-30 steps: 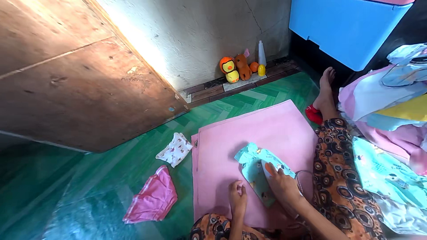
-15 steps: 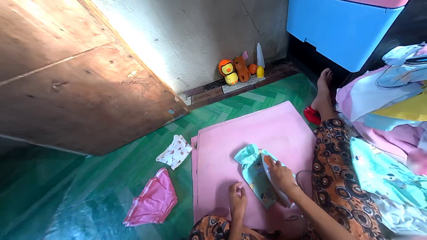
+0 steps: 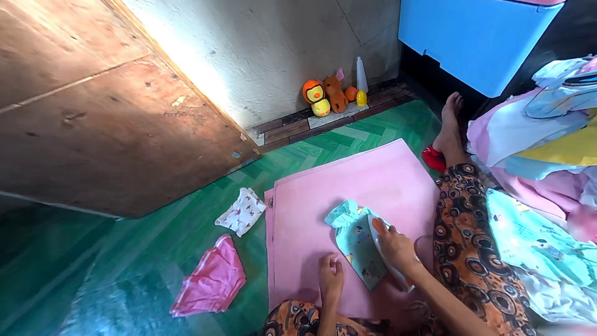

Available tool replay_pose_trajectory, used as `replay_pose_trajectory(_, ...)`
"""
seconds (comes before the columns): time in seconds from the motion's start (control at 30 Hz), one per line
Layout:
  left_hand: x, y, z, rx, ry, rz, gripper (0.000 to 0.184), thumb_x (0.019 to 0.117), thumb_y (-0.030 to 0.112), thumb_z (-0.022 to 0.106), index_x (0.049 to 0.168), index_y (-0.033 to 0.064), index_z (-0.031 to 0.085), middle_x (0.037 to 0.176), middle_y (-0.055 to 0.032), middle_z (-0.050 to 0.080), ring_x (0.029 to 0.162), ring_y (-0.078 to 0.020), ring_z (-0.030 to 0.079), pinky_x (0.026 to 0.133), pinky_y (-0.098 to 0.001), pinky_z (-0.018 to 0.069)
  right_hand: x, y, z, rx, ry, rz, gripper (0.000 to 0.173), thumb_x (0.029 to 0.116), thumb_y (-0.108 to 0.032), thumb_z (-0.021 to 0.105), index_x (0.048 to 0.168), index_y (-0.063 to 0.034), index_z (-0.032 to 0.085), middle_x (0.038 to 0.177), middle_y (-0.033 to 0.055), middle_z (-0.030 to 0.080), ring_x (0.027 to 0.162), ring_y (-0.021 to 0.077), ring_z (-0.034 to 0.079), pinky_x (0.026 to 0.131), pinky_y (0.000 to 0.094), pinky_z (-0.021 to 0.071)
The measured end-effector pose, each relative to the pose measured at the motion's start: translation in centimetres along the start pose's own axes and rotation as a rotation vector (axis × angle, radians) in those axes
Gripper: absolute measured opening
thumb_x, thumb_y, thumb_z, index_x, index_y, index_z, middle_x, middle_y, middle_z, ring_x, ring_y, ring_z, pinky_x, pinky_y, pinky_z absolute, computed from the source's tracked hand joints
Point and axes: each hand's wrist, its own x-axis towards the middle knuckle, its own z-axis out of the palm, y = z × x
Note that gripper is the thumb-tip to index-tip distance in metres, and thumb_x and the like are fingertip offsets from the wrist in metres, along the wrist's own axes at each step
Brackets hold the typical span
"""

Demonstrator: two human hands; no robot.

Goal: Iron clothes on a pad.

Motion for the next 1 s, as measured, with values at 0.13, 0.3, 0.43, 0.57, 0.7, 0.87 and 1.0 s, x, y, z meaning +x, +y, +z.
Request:
replay_pose_trajectory(0.13,0.0,0.1,-0.2,0.006,-0.014,0.003,0.027,0.0961,0.002,0.060,0.120,-0.0068,0.068,0.122,-0.0278,0.063,0.106,-0.0353,0.066,0.092,-0.0459,0.0552,1.3,-1.7,-0.8,0.002,-0.006,-0.017,0.060,0.1104,-0.029,0.043,0.166,-0.0188,0.023,0.146,0.0265,0.053,0.117,0.0452,0.065,0.096,0.0586,0.0531)
replay_pose_trajectory(0.3,0.0,0.2,-0.1,0.019,-0.023,-0.011,0.027,0.0966,0.002,0.059,0.121,-0.0059,0.068,0.124,-0.0276,0.062,0.107,-0.0350,0.065,0.093,-0.0452,0.0551,0.1,-0.8,0.2,0.001,-0.043,-0.047,0.060,0.1104,-0.030,0.043,0.166,-0.0212,0.023,0.146,0.0269,0.053,0.119,0.0465,0.063,0.097,0.0612,0.0518)
replay_pose_trajectory(0.43,0.0,0.5,-0.3,0.012,-0.037,-0.008,0.028,0.0967,0.005,0.060,0.122,-0.0061,0.067,0.126,-0.0283,0.061,0.108,-0.0358,0.065,0.092,-0.0465,0.0554,-2.3,-0.7,2.5,-0.048,-0.062,-0.091,0.059,0.1100,-0.031,0.042,0.165,-0.0189,0.026,0.141,0.0285,0.055,0.114,0.0470,0.065,0.093,0.0614,0.0535)
replay_pose_trajectory(0.57,0.1,0.5,-0.2,0.017,-0.041,-0.010,0.028,0.0977,0.005,0.061,0.123,-0.0054,0.067,0.128,-0.0282,0.060,0.106,-0.0348,0.066,0.091,-0.0454,0.0558,-2.2,-2.8,3.2,-0.078,-0.086,-0.109,0.059,0.1099,-0.029,0.044,0.165,-0.0171,0.026,0.142,0.0282,0.055,0.112,0.0466,0.066,0.092,0.0602,0.0542)
replay_pose_trajectory(0.7,0.0,0.6,-0.1,0.013,-0.022,-0.003,0.027,0.0968,0.004,0.061,0.121,-0.0056,0.067,0.126,-0.0276,0.062,0.108,-0.0351,0.066,0.094,-0.0458,0.0550,-1.0,-5.7,3.3,-0.053,-0.098,-0.128,0.059,0.1092,-0.021,0.044,0.165,-0.0151,0.025,0.144,0.0294,0.053,0.112,0.0467,0.066,0.092,0.0596,0.0544)
replay_pose_trajectory(0.87,-0.1,0.4,-0.2,-0.004,-0.035,-0.036,0.029,0.0978,0.006,0.061,0.124,-0.0047,0.066,0.129,-0.0260,0.061,0.110,-0.0343,0.065,0.094,-0.0461,0.0549,-2.1,-5.4,3.9,-0.086,-0.125,-0.164,0.059,0.1101,-0.022,0.043,0.165,-0.0172,0.024,0.143,0.0286,0.054,0.113,0.0473,0.066,0.092,0.0602,0.0545)
replay_pose_trajectory(1.0,0.0,0.5,-0.2,-0.004,-0.031,-0.028,0.029,0.0977,0.005,0.060,0.125,-0.0035,0.066,0.128,-0.0251,0.062,0.109,-0.0334,0.066,0.094,-0.0456,0.0551,-4.7,-4.2,5.1,-0.133,-0.167,-0.214,0.060,0.1091,-0.013,0.041,0.166,-0.0197,0.022,0.140,0.0310,0.054,0.111,0.0502,0.065,0.089,0.0621,0.0546)
